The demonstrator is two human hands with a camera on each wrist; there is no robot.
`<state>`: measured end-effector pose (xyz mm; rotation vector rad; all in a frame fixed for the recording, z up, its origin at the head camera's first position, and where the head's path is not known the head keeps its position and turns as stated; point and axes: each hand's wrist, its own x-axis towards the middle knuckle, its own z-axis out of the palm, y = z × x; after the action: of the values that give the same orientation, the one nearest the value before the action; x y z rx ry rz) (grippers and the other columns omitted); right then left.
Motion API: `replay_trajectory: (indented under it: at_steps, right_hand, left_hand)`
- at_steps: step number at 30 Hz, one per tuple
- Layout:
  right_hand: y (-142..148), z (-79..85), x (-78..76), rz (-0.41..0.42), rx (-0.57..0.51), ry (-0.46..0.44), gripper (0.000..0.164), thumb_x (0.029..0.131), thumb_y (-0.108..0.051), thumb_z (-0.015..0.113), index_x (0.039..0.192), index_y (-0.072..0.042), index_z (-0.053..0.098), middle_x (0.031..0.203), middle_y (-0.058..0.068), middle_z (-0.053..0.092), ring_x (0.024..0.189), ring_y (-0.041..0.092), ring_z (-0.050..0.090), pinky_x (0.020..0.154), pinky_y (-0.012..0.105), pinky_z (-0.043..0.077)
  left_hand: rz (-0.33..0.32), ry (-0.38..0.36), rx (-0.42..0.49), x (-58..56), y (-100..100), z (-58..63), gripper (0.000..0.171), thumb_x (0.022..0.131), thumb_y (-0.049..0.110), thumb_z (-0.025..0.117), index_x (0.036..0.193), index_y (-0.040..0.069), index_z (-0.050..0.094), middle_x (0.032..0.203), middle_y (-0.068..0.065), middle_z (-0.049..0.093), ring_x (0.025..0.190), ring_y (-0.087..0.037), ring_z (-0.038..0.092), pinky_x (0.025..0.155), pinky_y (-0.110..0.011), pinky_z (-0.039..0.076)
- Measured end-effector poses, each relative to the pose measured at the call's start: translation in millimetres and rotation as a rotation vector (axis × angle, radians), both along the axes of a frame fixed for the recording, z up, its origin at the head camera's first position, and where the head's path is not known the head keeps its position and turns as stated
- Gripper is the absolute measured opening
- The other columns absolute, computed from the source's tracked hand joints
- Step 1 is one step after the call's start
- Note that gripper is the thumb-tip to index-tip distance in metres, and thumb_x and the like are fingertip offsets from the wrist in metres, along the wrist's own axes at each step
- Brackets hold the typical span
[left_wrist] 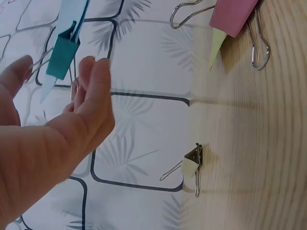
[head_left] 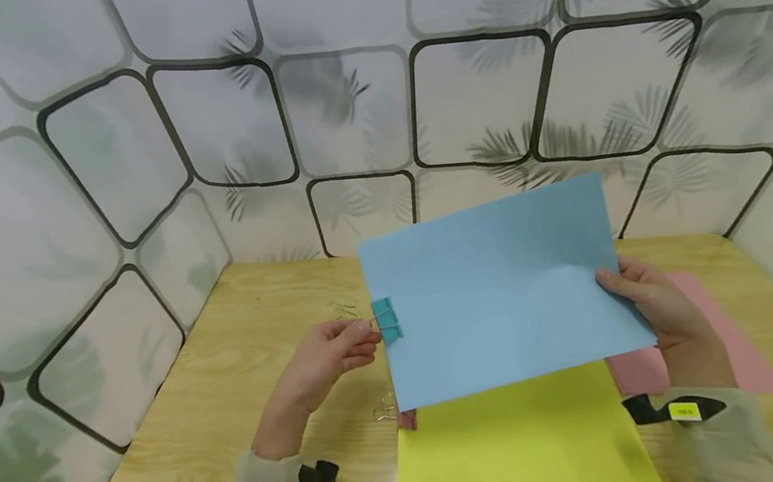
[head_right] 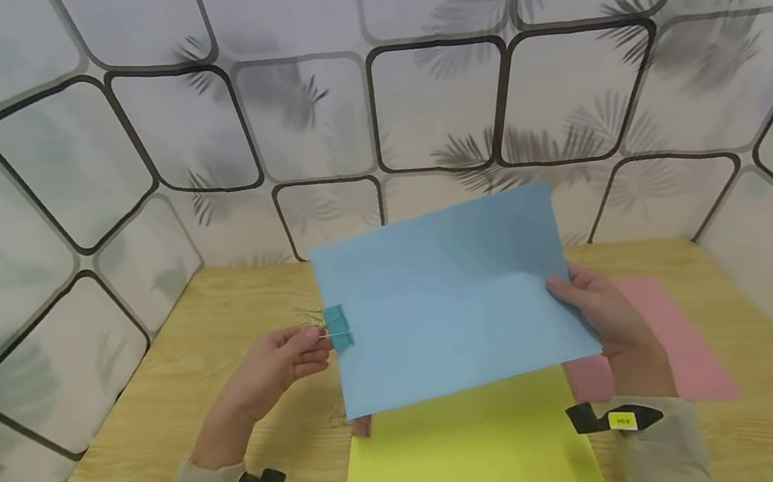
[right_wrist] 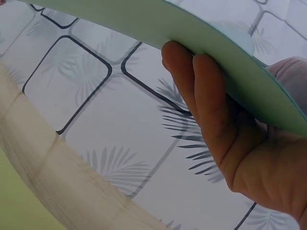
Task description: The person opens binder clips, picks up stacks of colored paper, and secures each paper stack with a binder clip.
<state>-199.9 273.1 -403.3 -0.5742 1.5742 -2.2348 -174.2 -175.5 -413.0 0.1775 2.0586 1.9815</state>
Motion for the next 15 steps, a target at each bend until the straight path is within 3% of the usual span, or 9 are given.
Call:
replay_trajectory:
  at_steps: [7, 11, 15]
  right_hand:
    - [-6.3, -6.0, 0.5, -0.057, 0.027, 0.037, 0.042, 0.109, -0.008, 0.033, 0.134, -0.028, 0.06, 0.106, 0.006, 0.074, 0.083, 0.022, 0.074, 0.067, 0.035, 0.06]
    - [-7.9, -5.7, 0.7, -0.077, 0.053, 0.06, 0.04, 0.108, -0.009, 0.034, 0.134, -0.029, 0.058, 0.105, 0.006, 0.074, 0.082, 0.022, 0.074, 0.066, 0.035, 0.06]
    - [-8.8, -3.0, -0.4, -0.08, 0.069, 0.069, 0.039, 0.108, -0.009, 0.035, 0.133, -0.028, 0.058, 0.104, 0.006, 0.074, 0.082, 0.022, 0.074, 0.065, 0.035, 0.059]
  left_hand:
    - [0.11, 0.011, 0.033, 2.4, 5.3, -1.1, 0.04, 0.098, 0.014, 0.062, 0.122, -0.017, 0.056, 0.1, -0.014, 0.068, 0.084, -0.02, 0.067, 0.082, -0.035, 0.059]
    - [0.131, 0.015, 0.036, 3.0, 5.8, -1.3, 0.038, 0.098, 0.015, 0.062, 0.12, -0.016, 0.058, 0.097, -0.014, 0.069, 0.081, -0.02, 0.067, 0.08, -0.034, 0.059]
    - [0.132, -0.008, 0.095, 1.2, 7.1, -1.0, 0.036, 0.1, 0.013, 0.058, 0.12, -0.016, 0.057, 0.096, -0.012, 0.068, 0.082, -0.018, 0.067, 0.081, -0.034, 0.059]
